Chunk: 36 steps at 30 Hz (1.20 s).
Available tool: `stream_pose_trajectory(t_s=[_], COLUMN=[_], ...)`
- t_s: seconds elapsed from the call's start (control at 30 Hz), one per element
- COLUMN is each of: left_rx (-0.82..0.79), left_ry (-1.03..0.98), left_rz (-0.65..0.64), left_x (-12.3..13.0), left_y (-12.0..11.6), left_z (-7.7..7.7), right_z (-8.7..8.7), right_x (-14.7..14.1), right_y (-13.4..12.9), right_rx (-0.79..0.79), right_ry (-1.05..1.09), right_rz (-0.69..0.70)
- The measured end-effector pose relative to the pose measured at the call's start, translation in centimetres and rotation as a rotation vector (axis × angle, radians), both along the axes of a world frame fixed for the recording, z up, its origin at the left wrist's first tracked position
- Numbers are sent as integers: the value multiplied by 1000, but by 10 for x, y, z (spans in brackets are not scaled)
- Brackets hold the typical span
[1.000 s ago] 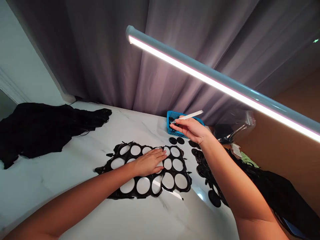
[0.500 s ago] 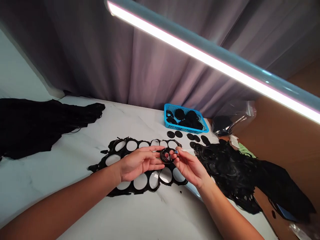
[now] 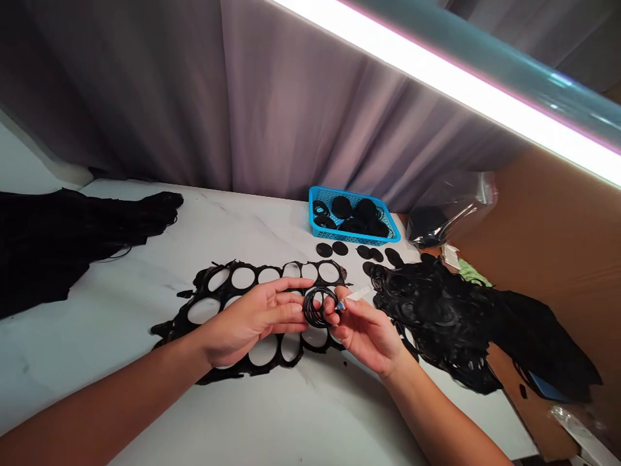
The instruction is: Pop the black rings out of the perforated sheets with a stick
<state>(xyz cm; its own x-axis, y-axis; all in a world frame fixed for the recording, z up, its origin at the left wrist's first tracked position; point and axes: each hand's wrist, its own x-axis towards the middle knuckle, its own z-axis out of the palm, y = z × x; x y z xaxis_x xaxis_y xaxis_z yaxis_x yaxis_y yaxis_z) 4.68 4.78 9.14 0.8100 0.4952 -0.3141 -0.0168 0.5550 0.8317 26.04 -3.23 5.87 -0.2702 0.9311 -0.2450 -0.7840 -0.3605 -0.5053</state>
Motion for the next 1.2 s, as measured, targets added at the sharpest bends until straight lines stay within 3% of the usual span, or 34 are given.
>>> stream_pose_trajectory(t_s=[0.57, 0.63, 0.7, 0.8, 0.87, 1.0, 1.2], left_rx=[189, 315, 580, 1058, 1243, 1447, 1542], left_ry=[53, 131, 277, 506, 583, 651, 695], left_rz=[-36, -32, 4, 91, 80, -9, -57], left_x=[4, 0, -9, -30, -44, -55, -53], left_y=[-3, 0, 4, 4, 0, -13, -19], left_z=[-3, -6, -15, -40, -60, -84, -86], right_z=[-1, 1, 2, 3, -2, -21, -44], right_x=[-5, -4, -1, 1, -2, -24, -50], right_y=[-6, -3, 2, 18, 34, 69, 94], right_rx=[45, 36, 40, 89, 155, 391, 674], right_ry=[-69, -107, -191, -387, -540, -897, -1277], right_rz=[52, -3, -92, -198, -192, -70, 79])
